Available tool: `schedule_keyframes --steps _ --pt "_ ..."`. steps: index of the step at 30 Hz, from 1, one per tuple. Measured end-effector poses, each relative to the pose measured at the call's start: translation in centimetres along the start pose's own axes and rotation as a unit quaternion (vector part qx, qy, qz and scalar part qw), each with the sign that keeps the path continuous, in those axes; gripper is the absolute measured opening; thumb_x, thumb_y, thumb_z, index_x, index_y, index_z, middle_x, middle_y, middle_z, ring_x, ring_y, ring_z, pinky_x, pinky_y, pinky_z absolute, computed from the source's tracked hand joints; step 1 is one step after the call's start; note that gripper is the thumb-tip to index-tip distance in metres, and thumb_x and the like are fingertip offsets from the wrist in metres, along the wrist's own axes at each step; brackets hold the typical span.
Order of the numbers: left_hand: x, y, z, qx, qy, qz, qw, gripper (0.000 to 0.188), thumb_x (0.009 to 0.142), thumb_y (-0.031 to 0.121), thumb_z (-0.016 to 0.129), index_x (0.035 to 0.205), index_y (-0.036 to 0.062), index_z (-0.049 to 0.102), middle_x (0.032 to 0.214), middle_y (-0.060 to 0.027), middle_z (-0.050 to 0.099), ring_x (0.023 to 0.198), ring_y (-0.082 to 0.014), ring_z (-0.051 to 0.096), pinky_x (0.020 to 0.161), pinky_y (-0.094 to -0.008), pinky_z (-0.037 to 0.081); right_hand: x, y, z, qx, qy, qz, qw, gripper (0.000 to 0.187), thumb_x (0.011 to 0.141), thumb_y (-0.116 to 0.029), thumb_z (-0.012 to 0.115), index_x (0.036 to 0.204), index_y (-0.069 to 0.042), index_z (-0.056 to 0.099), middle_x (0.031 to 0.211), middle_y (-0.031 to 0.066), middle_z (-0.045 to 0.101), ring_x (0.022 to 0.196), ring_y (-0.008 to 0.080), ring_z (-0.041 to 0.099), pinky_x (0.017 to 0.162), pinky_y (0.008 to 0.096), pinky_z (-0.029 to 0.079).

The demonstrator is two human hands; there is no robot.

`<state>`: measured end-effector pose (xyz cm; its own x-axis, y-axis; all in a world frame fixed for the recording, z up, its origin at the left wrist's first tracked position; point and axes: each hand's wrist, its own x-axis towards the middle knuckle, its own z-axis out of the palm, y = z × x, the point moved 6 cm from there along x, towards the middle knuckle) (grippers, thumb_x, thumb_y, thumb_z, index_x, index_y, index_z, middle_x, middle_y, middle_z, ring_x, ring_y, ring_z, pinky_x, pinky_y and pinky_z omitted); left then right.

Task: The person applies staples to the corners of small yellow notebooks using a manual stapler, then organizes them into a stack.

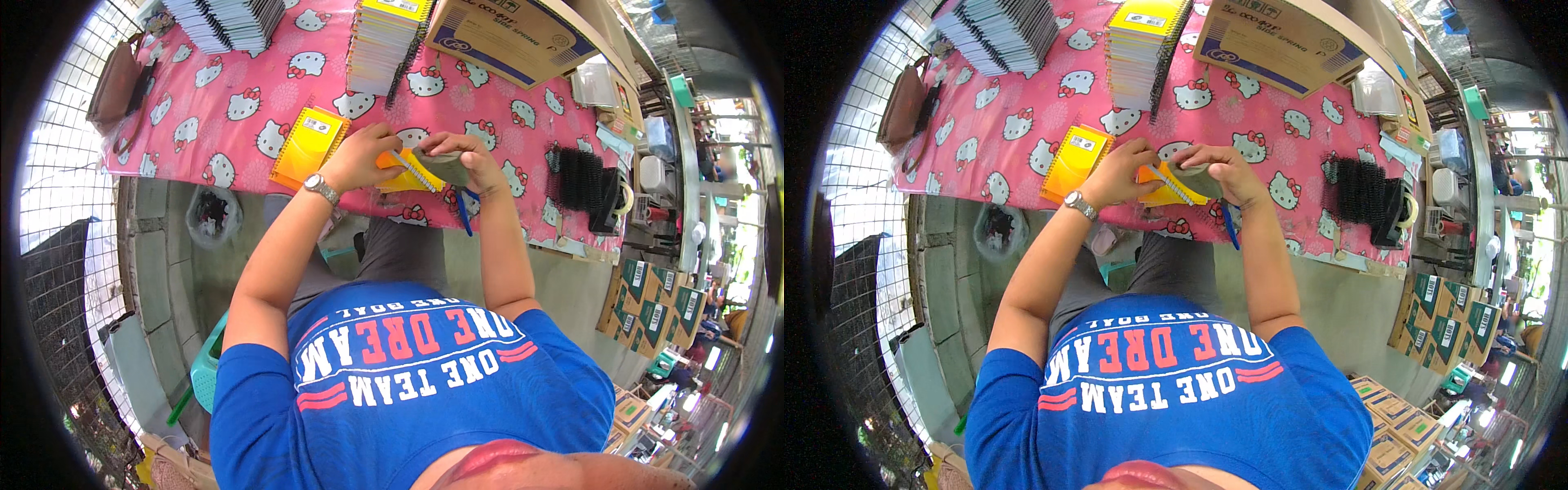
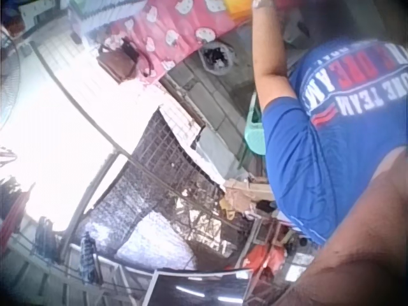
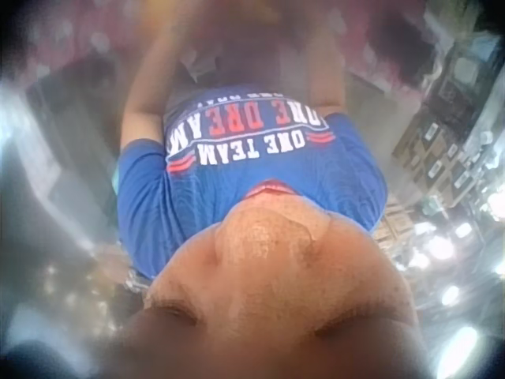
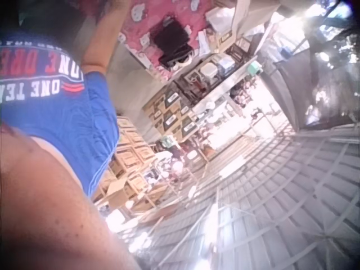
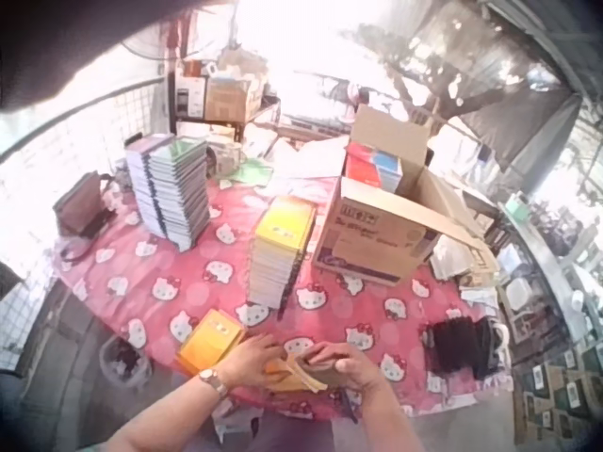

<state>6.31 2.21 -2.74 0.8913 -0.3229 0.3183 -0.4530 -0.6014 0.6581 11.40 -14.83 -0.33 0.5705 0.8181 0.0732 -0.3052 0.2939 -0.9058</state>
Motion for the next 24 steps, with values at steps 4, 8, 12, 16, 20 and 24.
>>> schedule_keyframes --steps 4,8,12,16,20,24 --pt "0.9 -0.3 0.2 -0.045 -0.035 -0.013 0.998 0.031 0.072 0.017 0.076 0.098 0.0052 0.064 0.100 -0.0104 0.058 0.093 -0.0303 0.060 0.082 -0.0381 0.050 0.7 2.5 -3.7 -0.367 0.141 0.146 0.908 0.034 0.080 -0.031 0.073 0.100 -0.002 0.072 0.110 0.0099 0.068 0.103 0.0213 0.062 0.091 0.0347 0.048" --pt "1.2 -0.8 0.4 -0.054 -0.048 -0.019 0.997 0.029 0.073 0.016 0.075 0.098 0.0045 0.064 0.099 -0.0102 0.059 0.093 -0.0307 0.061 0.082 -0.0380 0.051 0.6 1.1 -1.0 -0.264 0.077 0.131 0.953 0.026 0.080 -0.019 0.070 0.100 -0.002 0.072 0.107 0.0071 0.069 0.102 0.0172 0.062 0.092 0.0322 0.046" --pt "1.2 -0.9 0.5 -0.074 -0.056 -0.037 0.995 0.029 0.073 0.015 0.075 0.097 0.0044 0.064 0.099 -0.0104 0.059 0.094 -0.0307 0.061 0.082 -0.0382 0.051 0.5 1.2 -1.5 -0.118 0.086 0.029 0.989 0.030 0.080 -0.023 0.072 0.103 -0.004 0.072 0.117 0.0071 0.065 0.105 0.0172 0.060 0.091 0.0342 0.046" --pt "1.4 -0.9 0.6 -0.061 -0.065 -0.033 0.995 0.029 0.074 0.016 0.075 0.098 0.0036 0.064 0.098 -0.0112 0.059 0.094 -0.0309 0.061 0.082 -0.0384 0.051 0.7 1.5 -1.4 -0.295 0.079 0.155 0.939 0.028 0.081 -0.019 0.067 0.103 -0.003 0.071 0.120 0.0074 0.062 0.107 0.0181 0.060 0.092 0.0337 0.046" --pt "1.9 -1.0 0.7 -0.073 -0.063 -0.029 0.995 0.029 0.074 0.016 0.075 0.097 0.0028 0.064 0.097 -0.0115 0.060 0.094 -0.0310 0.061 0.082 -0.0382 0.051 0.6 0.8 -1.0 -0.011 -0.001 0.023 1.000 0.026 0.078 -0.021 0.072 0.097 -0.003 0.072 0.117 0.0076 0.062 0.110 0.0181 0.057 0.098 0.0340 0.041" --pt "1.8 -1.1 0.5 -0.069 -0.061 -0.024 0.995 0.029 0.073 0.015 0.075 0.097 0.0025 0.063 0.097 -0.0118 0.061 0.094 -0.0312 0.062 0.082 -0.0380 0.051 1.1 2.0 -2.5 -0.283 0.110 0.140 0.942 0.026 0.078 -0.018 0.071 0.099 -0.002 0.071 0.116 0.0060 0.063 0.105 0.0178 0.057 0.093 0.0320 0.042"
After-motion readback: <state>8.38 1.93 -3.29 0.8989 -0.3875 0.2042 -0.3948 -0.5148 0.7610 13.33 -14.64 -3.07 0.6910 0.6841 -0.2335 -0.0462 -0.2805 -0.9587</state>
